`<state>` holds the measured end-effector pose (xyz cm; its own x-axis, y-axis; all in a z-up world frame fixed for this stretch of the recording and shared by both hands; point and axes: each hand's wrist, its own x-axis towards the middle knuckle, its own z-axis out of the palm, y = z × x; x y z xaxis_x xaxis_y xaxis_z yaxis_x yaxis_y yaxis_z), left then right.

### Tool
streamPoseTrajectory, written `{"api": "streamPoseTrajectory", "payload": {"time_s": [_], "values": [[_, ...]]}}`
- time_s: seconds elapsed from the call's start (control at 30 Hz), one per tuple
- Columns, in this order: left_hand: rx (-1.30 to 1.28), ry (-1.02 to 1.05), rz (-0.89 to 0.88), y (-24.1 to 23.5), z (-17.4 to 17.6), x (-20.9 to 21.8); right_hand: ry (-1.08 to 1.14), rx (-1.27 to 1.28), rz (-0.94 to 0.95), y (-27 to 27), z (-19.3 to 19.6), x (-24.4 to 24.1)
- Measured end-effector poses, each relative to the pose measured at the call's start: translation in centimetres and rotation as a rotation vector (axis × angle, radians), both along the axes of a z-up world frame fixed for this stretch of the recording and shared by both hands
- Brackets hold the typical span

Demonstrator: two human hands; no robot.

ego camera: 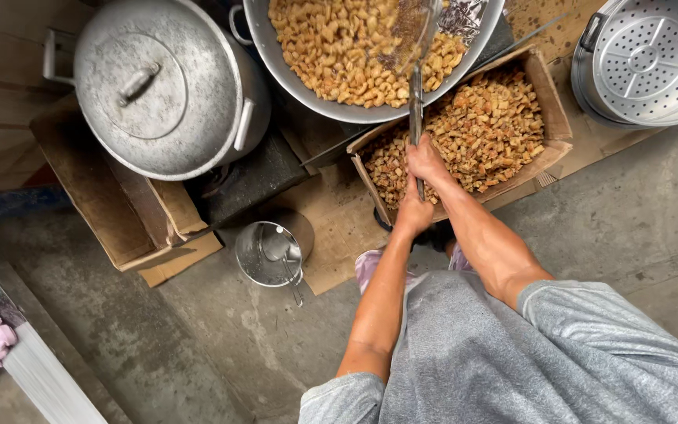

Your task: The person uses a large metal strainer to scoop fried food from a large wok and transfers it into a cardboard box. The person repeatedly scoops and pours the food, occasionally using their hand to guide the items into the box.

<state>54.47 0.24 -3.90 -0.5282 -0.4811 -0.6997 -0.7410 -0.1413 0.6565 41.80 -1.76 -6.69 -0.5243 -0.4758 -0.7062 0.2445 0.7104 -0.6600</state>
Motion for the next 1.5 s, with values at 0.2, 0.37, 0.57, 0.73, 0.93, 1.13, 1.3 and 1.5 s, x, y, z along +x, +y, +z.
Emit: {"api": "streamPoseTrajectory", "payload": {"time_s": [0.2, 0.37, 0.57, 0.73, 0.93, 1.13, 1.3, 1.5], "values": [[0.04, 0.237, -0.127, 2.6, 1.5, 1.4, -0.018, 0.038, 0.002, 4.1, 1.6, 0.6], [0.108, 0.409, -0.477, -2.6, 3.2, 2.6, 0.436, 0.173, 0.161, 5.9, 0.8, 0.3], [-0.646, 0.295, -0.775, -18.0, 10.4, 3.7, 0.417, 0.262, 0.008, 3.9, 8.1, 2.5], [-0.993, 0.249, -0.957, -28.3, 16.0, 2.3, 0.527, 0.428, 0.032, 3.1, 14.2, 3.4], [-1.356, 0.357, -0.876, -33.2, 19.7, -0.8, 0.339, 0.536, -0.159, 1.8, 13.6, 1.3], [-1.17, 0.34, -0.681, -34.4, 19.9, 0.9, 0.128, 0.385, -0.307, -4.8, 8.9, 4.2], [-1.021, 0.339, -0.567, -34.7, 18.5, 3.0, 0.011, 0.221, -0.284, -10.2, 8.1, 5.1], [-0.931, 0.368, -0.586, -35.9, 17.7, 6.0, 0.015, 0.251, -0.235, -9.1, 13.8, 8.3]]}}
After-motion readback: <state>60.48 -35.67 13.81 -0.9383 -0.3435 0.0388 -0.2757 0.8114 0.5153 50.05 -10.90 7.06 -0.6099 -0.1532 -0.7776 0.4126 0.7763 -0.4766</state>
